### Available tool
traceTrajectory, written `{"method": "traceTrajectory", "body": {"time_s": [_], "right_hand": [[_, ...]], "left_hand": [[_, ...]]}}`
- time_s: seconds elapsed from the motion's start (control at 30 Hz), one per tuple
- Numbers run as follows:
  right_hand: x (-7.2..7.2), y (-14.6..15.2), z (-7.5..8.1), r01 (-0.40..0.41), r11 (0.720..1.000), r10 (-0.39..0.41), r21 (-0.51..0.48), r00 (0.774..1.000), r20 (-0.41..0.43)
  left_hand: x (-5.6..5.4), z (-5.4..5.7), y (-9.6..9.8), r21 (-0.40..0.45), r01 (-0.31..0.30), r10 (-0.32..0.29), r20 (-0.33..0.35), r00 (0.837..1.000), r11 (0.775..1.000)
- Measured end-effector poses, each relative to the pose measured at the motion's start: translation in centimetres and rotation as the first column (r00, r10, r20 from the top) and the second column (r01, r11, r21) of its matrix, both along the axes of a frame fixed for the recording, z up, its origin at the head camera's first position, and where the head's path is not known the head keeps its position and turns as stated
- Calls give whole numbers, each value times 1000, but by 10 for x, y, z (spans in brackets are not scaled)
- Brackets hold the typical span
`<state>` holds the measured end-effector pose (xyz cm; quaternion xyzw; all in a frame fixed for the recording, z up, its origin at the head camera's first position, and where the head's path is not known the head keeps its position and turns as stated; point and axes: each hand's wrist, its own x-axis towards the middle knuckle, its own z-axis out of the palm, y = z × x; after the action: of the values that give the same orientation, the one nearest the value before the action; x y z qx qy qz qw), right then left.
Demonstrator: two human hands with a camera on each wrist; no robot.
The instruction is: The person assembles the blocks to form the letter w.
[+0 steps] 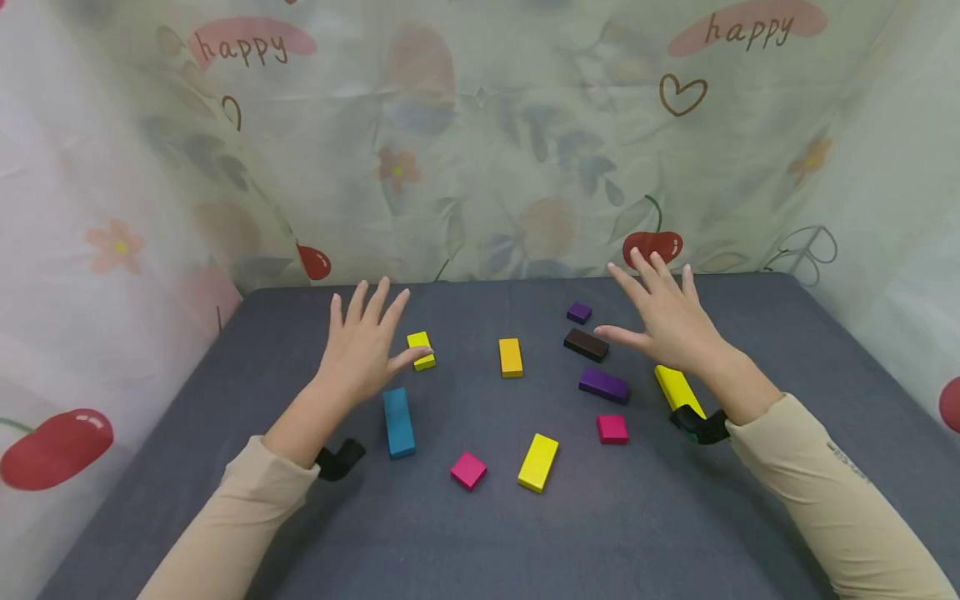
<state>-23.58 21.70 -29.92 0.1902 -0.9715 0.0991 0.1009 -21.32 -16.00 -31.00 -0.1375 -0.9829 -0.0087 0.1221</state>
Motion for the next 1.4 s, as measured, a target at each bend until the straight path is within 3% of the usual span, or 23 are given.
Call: {"method": "traceTrajectory", "body": {"time_s": [0.2,0.5,0.8,1.1,1.4], "right_hand": [[-2,-22,4,-110,994,109,-9,994,-16],[-10,-63,1,-251,966,256,-60,960,112],[-22,-100,-15,-347,934,358,-88,915,189],[-29,-134,-26,-381,919,394,-104,867,303],[-42,-159,-38,-432,893,449,-128,837,313]], "left_hand": [[11,7,-2,77,66,-71,64,995,995],[24,0,-10,171,93,-125,185,975,981],[28,-19,-24,239,59,-139,334,932,969],[34,-37,-35,292,48,-188,474,860,955],[37,-44,-38,326,64,-230,502,834,943]]}}
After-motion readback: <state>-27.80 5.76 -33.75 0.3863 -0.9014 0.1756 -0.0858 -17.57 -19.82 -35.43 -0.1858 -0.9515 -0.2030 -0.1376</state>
